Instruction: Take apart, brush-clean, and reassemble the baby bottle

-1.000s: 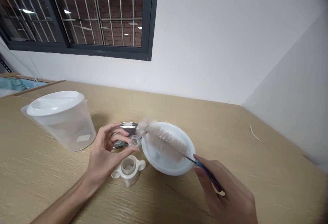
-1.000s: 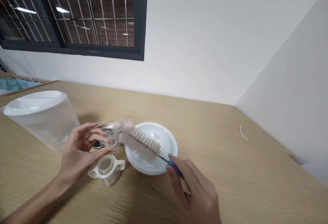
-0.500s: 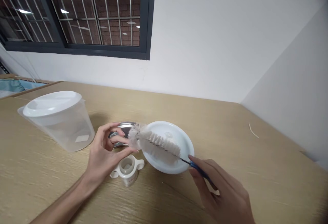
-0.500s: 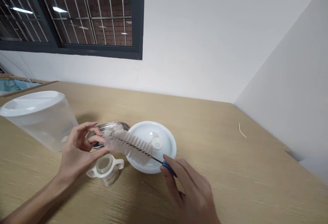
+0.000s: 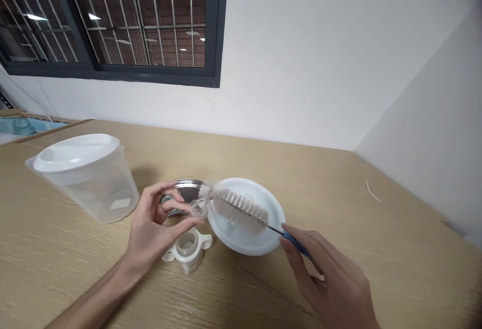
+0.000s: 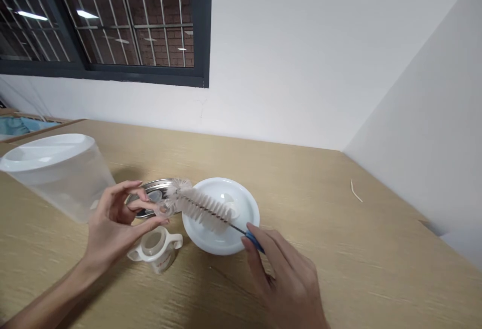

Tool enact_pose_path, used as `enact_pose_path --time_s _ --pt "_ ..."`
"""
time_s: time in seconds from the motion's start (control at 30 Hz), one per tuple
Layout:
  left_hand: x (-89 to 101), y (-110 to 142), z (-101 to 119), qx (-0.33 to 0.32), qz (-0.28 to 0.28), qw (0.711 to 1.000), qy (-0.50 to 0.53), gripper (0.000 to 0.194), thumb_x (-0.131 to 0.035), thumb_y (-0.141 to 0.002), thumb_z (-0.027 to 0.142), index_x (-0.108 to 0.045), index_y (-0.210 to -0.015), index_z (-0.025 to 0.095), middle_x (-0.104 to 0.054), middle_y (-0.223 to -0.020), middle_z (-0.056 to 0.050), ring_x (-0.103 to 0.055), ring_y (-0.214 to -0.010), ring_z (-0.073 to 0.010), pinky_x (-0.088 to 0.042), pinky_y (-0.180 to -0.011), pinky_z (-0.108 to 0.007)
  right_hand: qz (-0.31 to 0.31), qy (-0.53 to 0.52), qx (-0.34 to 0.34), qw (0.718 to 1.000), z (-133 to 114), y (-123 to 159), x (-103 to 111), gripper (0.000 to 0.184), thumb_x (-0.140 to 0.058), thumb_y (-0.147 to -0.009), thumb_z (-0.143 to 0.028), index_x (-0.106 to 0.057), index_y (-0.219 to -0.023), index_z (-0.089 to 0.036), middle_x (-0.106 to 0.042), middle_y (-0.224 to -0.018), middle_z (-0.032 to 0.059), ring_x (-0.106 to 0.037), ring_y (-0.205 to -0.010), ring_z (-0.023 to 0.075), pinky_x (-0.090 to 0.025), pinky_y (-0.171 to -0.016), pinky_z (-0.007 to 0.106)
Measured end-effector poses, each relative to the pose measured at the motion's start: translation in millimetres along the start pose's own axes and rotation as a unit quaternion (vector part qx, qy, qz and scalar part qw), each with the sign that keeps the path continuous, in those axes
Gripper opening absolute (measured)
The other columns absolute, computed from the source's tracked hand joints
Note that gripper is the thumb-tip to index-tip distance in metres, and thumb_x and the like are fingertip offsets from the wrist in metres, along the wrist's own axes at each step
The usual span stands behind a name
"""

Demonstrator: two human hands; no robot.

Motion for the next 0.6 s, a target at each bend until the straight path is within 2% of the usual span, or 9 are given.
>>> enact_pose_path --time_s 0.13,0.23,0.33,0.43,0.6 --pt "0.1 1 0 -0.016 0.012 1.000 -0.008 0.069 -0.092 -0.061 0.009 -0.058 -0.119 0.025 -0.063 -0.097 0.002 -0.075 -0.076 -0.0141 -0.064 -0.076 -0.026 0.029 0.015 -0.041 0.999 3 -3 3 0.013 -0.062 -0.095 -0.023 -0.069 -0.106 -0.020 -0.072 -0.083 0.0023 -0.064 -0.061 0.0110 -0.050 -0.056 0.022" --pt "1.3 1 0 -0.024 0.025 0.999 -0.025 0.071 -0.093 -0.058 0.010 -0.060 -0.119 0.025 -0.066 -0.096 0.002 -0.072 -0.084 -0.0126 -0.062 -0.083 -0.024 -0.001 -0.015 -0.076 0.997 -2 -4 6 0.014 -0.059 -0.096 -0.026 -0.069 -0.106 -0.021 -0.070 -0.078 0.0009 -0.058 -0.053 0.0096 -0.044 -0.046 0.022" --pt "2.3 1 0 -0.036 0.025 0.998 -0.034 0.070 -0.093 -0.059 0.010 -0.060 -0.119 0.025 -0.067 -0.096 0.001 -0.069 -0.088 -0.0119 -0.060 -0.085 -0.022 -0.022 -0.043 -0.064 0.997 -7 -4 6 0.018 -0.060 -0.096 -0.026 -0.069 -0.111 -0.023 -0.071 -0.083 0.0005 -0.058 -0.053 0.0089 -0.043 -0.045 0.021" --pt "3.5 2 -1 -0.042 0.016 0.998 -0.037 0.070 -0.091 -0.062 0.008 -0.060 -0.121 0.026 -0.066 -0.098 0.001 -0.069 -0.088 -0.0114 -0.060 -0.084 -0.021 -0.007 -0.036 -0.035 0.999 -3 -3 5 0.021 -0.062 -0.094 -0.021 -0.068 -0.114 -0.022 -0.072 -0.087 0.0014 -0.061 -0.058 0.0094 -0.046 -0.051 0.021" --pt "7.2 5 -4 -0.063 0.010 0.996 -0.063 0.070 -0.087 -0.065 0.002 -0.059 -0.125 0.026 -0.065 -0.101 0.000 -0.067 -0.092 -0.0106 -0.058 -0.090 -0.021 0.001 -0.023 -0.055 0.998 2 -2 5 0.015 -0.060 -0.096 -0.022 -0.068 -0.108 -0.020 -0.070 -0.083 0.0018 -0.058 -0.056 0.0091 -0.045 -0.049 0.021"
Point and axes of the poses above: each hand's wrist, its own y-axis away from the middle knuckle, its own x-axis out of the back of the hand, z = x × y, the point moved 2 cm from there along -y, towards the middle knuckle
